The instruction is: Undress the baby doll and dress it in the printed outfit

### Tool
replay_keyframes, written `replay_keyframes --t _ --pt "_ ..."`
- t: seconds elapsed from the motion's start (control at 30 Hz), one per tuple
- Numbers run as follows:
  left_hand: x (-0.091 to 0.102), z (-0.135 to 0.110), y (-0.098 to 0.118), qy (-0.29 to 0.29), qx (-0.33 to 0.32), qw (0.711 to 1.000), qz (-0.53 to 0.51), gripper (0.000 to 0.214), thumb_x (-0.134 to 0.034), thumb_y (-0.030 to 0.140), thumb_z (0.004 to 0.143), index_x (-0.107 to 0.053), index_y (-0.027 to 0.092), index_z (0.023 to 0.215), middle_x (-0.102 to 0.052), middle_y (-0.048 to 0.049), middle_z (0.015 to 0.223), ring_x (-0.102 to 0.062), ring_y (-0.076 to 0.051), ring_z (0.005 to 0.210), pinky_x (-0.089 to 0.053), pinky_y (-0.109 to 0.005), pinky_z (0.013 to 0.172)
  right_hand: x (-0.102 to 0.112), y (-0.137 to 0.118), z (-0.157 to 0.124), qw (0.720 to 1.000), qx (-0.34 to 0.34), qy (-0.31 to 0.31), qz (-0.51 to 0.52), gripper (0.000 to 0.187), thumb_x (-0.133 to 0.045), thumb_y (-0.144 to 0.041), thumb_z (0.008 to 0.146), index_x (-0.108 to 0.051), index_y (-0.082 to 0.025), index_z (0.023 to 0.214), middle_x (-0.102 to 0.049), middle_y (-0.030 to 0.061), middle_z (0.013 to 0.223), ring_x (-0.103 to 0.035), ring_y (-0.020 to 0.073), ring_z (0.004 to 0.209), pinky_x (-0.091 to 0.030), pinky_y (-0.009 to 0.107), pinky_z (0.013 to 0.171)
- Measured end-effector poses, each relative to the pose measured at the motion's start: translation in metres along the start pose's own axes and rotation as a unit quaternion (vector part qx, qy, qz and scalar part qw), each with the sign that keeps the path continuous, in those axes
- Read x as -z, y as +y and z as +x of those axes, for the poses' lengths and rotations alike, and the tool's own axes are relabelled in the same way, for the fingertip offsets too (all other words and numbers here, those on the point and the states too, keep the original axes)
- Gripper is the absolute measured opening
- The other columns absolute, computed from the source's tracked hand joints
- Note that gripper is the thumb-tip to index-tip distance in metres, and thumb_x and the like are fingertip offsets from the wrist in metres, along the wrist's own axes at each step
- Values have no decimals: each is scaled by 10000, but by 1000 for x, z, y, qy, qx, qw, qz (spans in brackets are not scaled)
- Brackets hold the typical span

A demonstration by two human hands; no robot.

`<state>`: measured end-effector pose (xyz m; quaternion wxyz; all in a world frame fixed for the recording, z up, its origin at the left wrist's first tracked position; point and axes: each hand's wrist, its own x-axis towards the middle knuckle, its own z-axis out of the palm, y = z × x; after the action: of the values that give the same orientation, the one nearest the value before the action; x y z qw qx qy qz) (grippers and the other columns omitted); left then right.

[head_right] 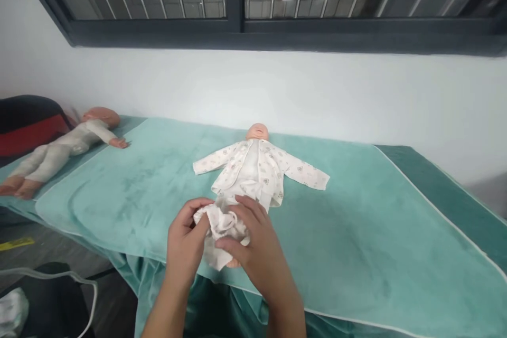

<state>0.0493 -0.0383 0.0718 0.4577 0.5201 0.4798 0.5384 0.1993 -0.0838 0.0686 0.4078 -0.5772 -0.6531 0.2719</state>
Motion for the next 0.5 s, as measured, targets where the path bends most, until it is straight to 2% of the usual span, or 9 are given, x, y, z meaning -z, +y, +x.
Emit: replay_keyframes --t 0.07,0.13,0.2,0.27,0.37,0.5 --pt "2 -1 1 15 24 999 -17 134 -628 268 783 -658 200 894 -655 19 799 -597 -139 745 -450 -222 664 0 0 -3 1000 -9 -28 -2 552 -749 -328 772 -550 -362 1286 -369 -12 1535 -323 248 1426 -345 409 1149" --pt "4 0 -1 34 48 998 -25 180 -647 312 777 -648 202 919 -658 16 807 -596 -144 743 -448 -224 652 -1 2 -4 999 -11 -30 10 582 -693 -265 805 -513 -372 1348 -343 -13 1552 -325 232 1429 -347 387 1144" --pt "5 0 -2 49 65 997 -17 224 -657 353 778 -644 204 944 -662 12 816 -590 -145 736 -447 -225 648 -4 3 -3 1000 -5 4 29 460 -568 -202 872 -563 -351 1307 -393 0 1518 -377 209 1396 -362 362 1122" --pt "6 1 -2 46 73 996 7 243 -653 371 787 -647 210 968 -662 11 812 -581 -143 719 -453 -232 650 -6 4 -1 997 9 52 51 313 -498 -184 903 -663 -304 1141 -506 24 1412 -462 199 1317 -390 339 1077" --pt "8 2 2 19 33 998 52 226 -653 351 801 -664 217 983 -676 -9 895 -614 -166 814 -493 -261 747 -7 3 2 988 10 115 100 157 -529 -217 903 -683 -241 922 -634 42 1190 -570 189 1150 -428 302 991" --pt "9 -4 12 -44 -59 997 31 239 -668 283 815 -685 246 1050 -647 -42 1192 -582 -222 1173 -473 -315 994 -5 2 2 969 -31 164 184 135 -543 -274 906 -655 -211 866 -656 23 1013 -606 165 960 -456 263 850"
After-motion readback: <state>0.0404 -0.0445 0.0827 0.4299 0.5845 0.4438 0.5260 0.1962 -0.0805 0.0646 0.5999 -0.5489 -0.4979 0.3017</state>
